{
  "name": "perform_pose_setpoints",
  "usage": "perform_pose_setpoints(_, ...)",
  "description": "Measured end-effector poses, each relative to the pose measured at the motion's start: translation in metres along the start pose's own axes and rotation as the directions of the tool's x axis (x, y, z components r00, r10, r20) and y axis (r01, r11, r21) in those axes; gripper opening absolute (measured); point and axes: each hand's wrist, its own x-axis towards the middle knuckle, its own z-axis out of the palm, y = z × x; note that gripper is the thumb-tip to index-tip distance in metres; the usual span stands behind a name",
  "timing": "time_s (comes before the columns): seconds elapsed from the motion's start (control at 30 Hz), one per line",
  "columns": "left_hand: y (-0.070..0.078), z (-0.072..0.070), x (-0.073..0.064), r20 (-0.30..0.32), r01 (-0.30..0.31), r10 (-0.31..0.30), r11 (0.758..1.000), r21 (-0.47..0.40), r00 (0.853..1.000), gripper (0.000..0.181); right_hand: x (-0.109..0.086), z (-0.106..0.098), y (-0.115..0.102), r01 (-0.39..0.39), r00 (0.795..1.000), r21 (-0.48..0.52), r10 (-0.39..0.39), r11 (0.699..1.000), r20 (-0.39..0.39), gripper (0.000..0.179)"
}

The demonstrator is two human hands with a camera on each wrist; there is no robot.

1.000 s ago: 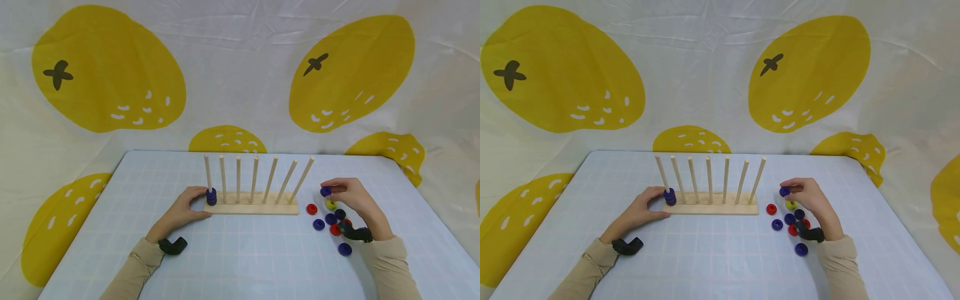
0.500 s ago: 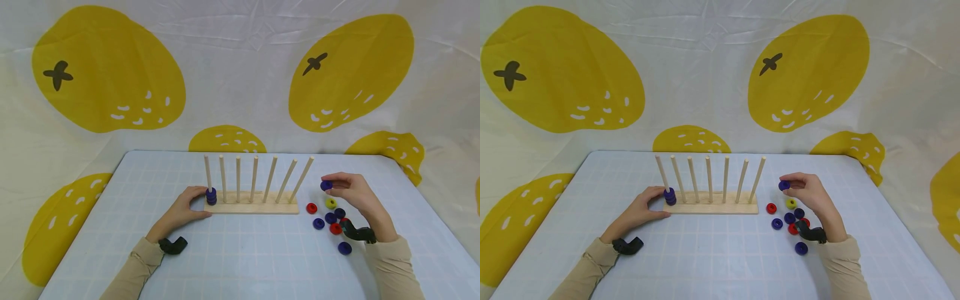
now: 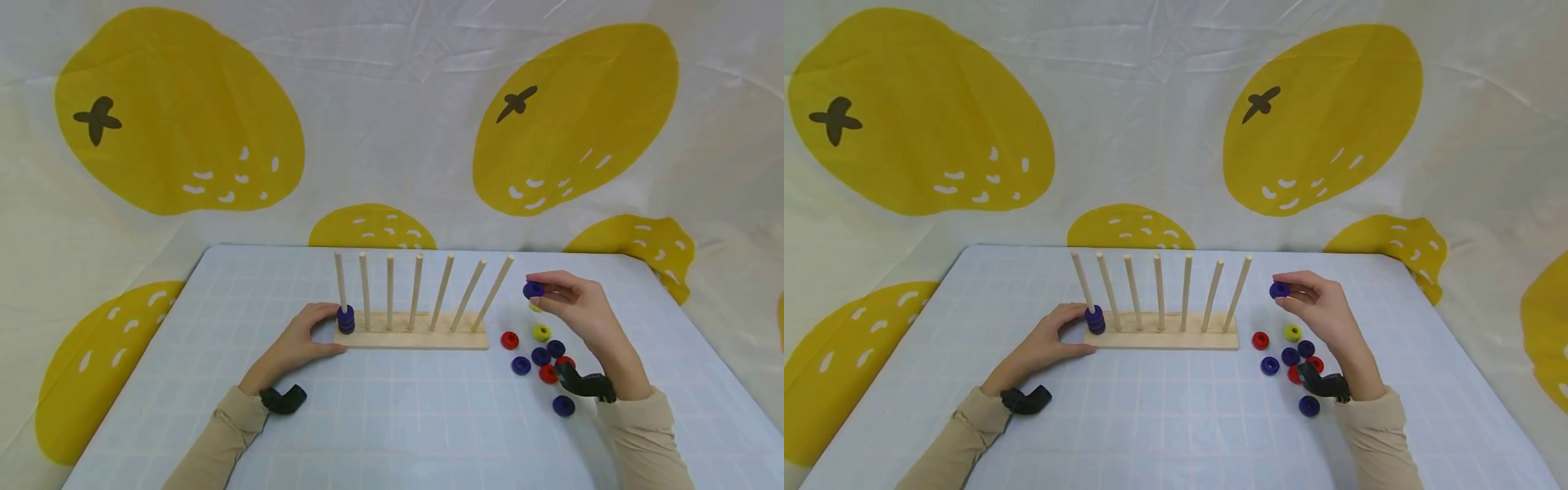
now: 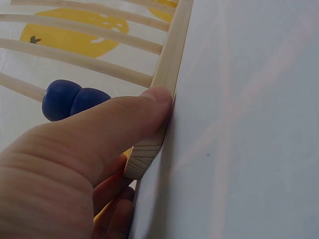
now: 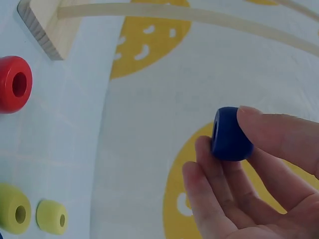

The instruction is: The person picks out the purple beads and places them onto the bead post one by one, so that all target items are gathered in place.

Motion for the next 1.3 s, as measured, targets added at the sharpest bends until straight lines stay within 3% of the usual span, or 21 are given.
perform_pose_setpoints(0.37,-0.001,0.0,0.0,0.001,-0.005,0.005,1.0,-0.004,1.0,0.068,-0.004,0.005,-0.012,0.136,0.987,0.128,-0.124,0.982,-0.1,0.039)
perform_pose_setpoints(0.63,-0.001,0.0,0.0,0.001,0.002,-0.002,1.0,-0.002,1.0,0.068,-0.008,0.009,-0.023,0.228,0.97,0.302,-0.187,0.926,-0.156,0.039)
perform_pose_setpoints(0.93,-0.003,0.002,-0.001,-0.013,-0.015,0.015,1.0,0.008,1.0,0.067,-0.016,0.013,-0.037,0.271,0.955,0.289,-0.218,0.918,-0.202,0.04)
perform_pose_setpoints(1.3,-0.002,0.001,-0.001,-0.007,-0.014,0.014,1.0,0.003,1.0,0.066,-0.022,0.018,-0.057,0.354,0.93,0.372,-0.28,0.858,-0.24,0.038)
